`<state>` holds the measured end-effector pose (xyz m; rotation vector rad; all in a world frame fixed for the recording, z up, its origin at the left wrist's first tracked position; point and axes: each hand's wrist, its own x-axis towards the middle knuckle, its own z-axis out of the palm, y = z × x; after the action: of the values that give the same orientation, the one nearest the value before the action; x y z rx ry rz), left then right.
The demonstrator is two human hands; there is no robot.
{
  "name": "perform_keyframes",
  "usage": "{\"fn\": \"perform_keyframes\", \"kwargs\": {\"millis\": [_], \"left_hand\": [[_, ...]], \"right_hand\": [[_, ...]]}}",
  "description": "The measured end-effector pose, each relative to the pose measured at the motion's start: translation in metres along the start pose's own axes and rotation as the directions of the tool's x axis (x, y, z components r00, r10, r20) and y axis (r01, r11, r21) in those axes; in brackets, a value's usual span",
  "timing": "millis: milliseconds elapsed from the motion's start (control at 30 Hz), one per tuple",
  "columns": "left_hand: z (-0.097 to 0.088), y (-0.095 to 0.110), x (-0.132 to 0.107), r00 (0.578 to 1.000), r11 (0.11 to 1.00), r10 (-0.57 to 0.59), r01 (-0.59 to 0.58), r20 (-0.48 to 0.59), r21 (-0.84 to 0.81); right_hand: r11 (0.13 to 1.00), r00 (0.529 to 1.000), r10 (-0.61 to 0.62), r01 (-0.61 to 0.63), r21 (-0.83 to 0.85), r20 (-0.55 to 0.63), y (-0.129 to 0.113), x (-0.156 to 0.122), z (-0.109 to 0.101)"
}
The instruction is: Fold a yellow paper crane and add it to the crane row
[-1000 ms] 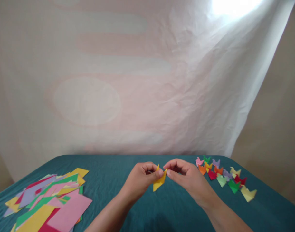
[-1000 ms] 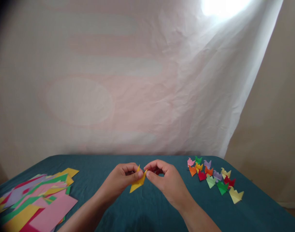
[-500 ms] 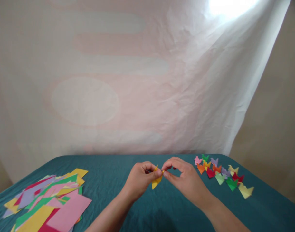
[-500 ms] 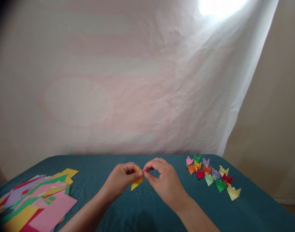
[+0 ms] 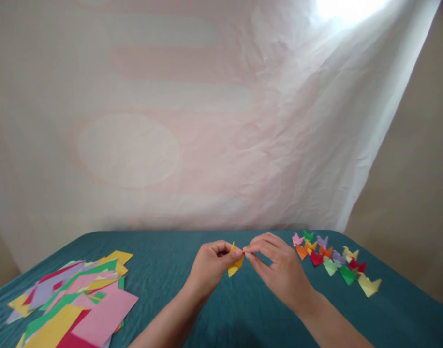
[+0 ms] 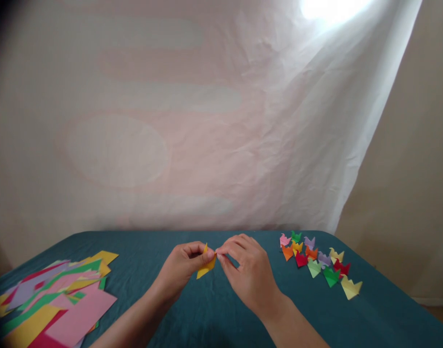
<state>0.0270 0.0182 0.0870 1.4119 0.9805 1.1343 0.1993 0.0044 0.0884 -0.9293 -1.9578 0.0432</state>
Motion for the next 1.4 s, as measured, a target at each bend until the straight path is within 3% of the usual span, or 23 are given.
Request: {"fn": "perform_keyframes", "kwargs": {"millis": [300, 600, 1000, 1400], "left_hand": [[0.003, 0.003, -0.002, 0.999, 0.998, 0.026, -0.028, -0.039, -0.051], [0.001, 0.001, -0.002, 0.989, 0.986, 0.134, -0.127, -0.065, 0.107], [0.006, 0.009, -0.008, 0.96, 0.93, 0.256, -0.212, -0.117, 0.301], [0.005, -0.001, -0.006, 0.968, 0.948, 0.231, -0.2, -0.103, 0.247]], "right_hand": [[0.999, 1.0, 0.026, -0.025, 0.041, -0.018, -0.005, 0.0, -0.002], [0.992, 0.995, 0.097, -0.096, 0.087, -0.008, -0.007, 0.0, -0.002], [0.997, 0.996, 0.056, -0.052, 0.049, -0.069, -0.009, -0.001, -0.001], [0.983, 0.99, 0.134, -0.138, 0.121, 0.042, -0.009, 0.002, -0.001]]}}
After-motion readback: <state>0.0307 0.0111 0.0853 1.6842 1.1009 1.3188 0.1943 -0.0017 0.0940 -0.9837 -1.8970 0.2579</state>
